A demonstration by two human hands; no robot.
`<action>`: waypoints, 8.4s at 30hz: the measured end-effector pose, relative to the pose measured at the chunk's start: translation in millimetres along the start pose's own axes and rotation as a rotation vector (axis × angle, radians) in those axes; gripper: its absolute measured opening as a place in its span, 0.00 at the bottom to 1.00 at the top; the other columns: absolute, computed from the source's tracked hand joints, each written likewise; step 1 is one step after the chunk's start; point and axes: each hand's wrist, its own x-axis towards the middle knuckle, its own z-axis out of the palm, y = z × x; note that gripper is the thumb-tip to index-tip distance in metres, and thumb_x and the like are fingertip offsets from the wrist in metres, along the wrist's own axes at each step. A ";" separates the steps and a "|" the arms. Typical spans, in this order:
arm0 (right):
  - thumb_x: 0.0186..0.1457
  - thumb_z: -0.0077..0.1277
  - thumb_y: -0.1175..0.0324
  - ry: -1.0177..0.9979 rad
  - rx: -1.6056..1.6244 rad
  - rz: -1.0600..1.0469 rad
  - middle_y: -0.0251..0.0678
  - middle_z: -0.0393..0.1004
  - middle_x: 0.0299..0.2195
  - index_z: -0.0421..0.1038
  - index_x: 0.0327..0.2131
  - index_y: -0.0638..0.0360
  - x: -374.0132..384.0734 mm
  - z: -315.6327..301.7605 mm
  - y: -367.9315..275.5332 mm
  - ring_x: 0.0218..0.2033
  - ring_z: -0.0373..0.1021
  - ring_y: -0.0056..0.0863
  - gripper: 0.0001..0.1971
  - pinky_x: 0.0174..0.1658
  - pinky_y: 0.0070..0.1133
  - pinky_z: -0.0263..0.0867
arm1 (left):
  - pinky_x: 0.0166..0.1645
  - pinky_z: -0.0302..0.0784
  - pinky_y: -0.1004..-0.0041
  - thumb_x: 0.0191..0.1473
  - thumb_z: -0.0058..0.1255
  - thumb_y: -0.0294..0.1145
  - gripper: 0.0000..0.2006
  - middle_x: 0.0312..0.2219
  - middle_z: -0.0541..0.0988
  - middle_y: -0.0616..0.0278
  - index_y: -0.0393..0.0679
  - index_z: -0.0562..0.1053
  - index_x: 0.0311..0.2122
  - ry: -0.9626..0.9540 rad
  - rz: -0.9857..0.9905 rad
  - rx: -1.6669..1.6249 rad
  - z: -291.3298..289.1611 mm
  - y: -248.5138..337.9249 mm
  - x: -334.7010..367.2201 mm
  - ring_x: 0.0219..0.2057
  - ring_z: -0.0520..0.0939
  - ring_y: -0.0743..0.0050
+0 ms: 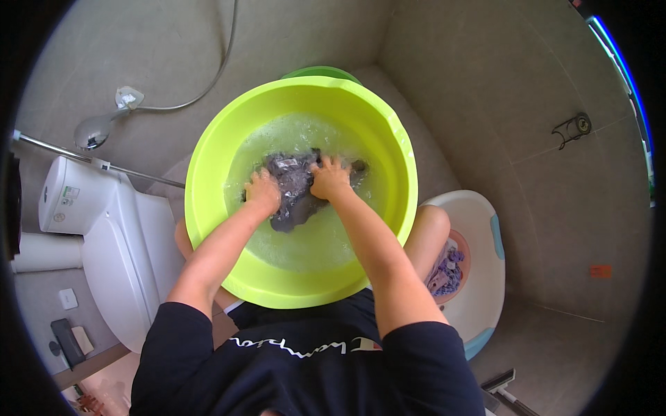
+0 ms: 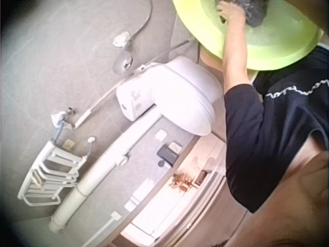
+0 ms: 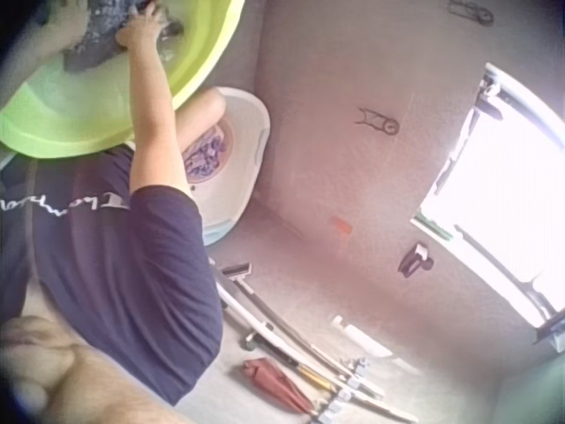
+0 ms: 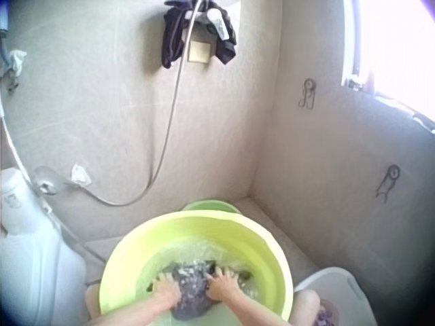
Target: The person empties clothes from a basin into a washbasin with water, then washes, scrubs, and wrings out the garments one by one by hand.
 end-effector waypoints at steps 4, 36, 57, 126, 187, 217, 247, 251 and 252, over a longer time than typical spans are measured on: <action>0.45 0.47 0.56 0.795 0.179 0.228 0.47 0.65 0.49 0.64 0.49 0.61 36.0 32.5 -2.4 0.51 0.61 0.43 0.28 0.53 0.32 0.56 | 0.54 0.62 0.62 0.35 0.59 0.34 0.31 0.54 0.57 0.40 0.38 0.66 0.49 -0.093 -0.113 -0.813 -3.8 -20.1 36.5 0.52 0.64 0.43; 0.53 0.43 0.50 0.531 0.316 0.094 0.49 0.52 0.58 0.55 0.56 0.52 -47.7 -22.5 26.2 0.56 0.52 0.49 0.29 0.52 0.39 0.57 | 0.58 0.55 0.55 0.49 0.47 0.55 0.32 0.57 0.51 0.38 0.33 0.64 0.47 -0.079 0.268 -0.302 -97.1 -46.9 -4.0 0.58 0.55 0.40; 0.49 0.46 0.57 0.617 0.341 0.005 0.49 0.72 0.25 0.72 0.27 0.61 -112.9 -146.3 27.8 0.32 0.70 0.47 0.15 0.36 0.34 0.65 | 0.43 0.70 0.67 0.41 0.59 0.47 0.23 0.38 0.76 0.56 0.45 0.72 0.42 -0.283 0.219 -0.624 -79.2 -59.8 9.3 0.39 0.77 0.61; 0.49 0.39 0.35 0.131 2.240 0.277 0.44 0.55 0.55 0.48 0.57 0.55 -94.0 -84.0 -19.9 0.57 0.51 0.39 0.41 0.53 0.50 0.49 | 0.42 0.70 0.77 0.43 0.52 0.23 0.17 0.35 0.75 0.63 0.33 0.69 0.42 0.374 0.378 -1.989 -171.8 -21.6 -18.7 0.35 0.74 0.79; 0.49 0.49 0.48 -0.352 1.883 -0.224 0.33 0.75 0.35 0.71 0.38 0.55 -61.1 -63.4 21.8 0.35 0.72 0.24 0.21 0.42 0.24 0.69 | 0.41 0.70 0.79 0.45 0.54 0.26 0.11 0.31 0.75 0.65 0.40 0.72 0.37 -0.004 0.349 -2.190 -140.9 -4.8 -22.5 0.33 0.75 0.79; 0.39 0.49 0.73 0.974 1.092 -0.250 0.40 0.71 0.27 0.67 0.26 0.65 -105.7 -67.9 -39.2 0.27 0.67 0.29 0.08 0.33 0.22 0.64 | 0.40 0.74 0.68 0.54 0.38 0.41 0.15 0.35 0.75 0.60 0.42 0.70 0.39 -0.422 -0.169 -2.479 -99.6 11.3 -22.5 0.35 0.77 0.68; 0.27 0.54 0.70 0.918 0.475 -0.965 0.32 0.68 0.27 0.63 0.21 0.55 -170.7 -62.7 -44.7 0.30 0.66 0.31 0.12 0.42 0.29 0.63 | 0.24 0.65 0.75 0.60 0.33 0.42 0.18 0.15 0.67 0.69 0.48 0.64 0.20 -1.024 -0.015 -2.333 -112.9 -0.2 -73.5 0.17 0.67 0.77; 0.26 0.54 0.68 0.871 0.480 -1.004 0.32 0.65 0.26 0.63 0.21 0.55 -167.6 -60.1 -43.5 0.28 0.64 0.30 0.13 0.37 0.26 0.62 | 0.24 0.62 0.74 0.59 0.33 0.41 0.17 0.15 0.66 0.70 0.49 0.63 0.19 -1.152 -0.081 -2.261 -106.3 6.2 -71.8 0.17 0.64 0.78; 0.26 0.54 0.68 0.850 0.476 -1.018 0.32 0.65 0.25 0.63 0.21 0.55 -168.6 -58.8 -43.7 0.27 0.64 0.30 0.13 0.36 0.26 0.61 | 0.24 0.62 0.75 0.59 0.33 0.40 0.17 0.15 0.65 0.70 0.49 0.62 0.19 -1.135 -0.133 -2.241 -106.7 8.3 -73.8 0.17 0.64 0.78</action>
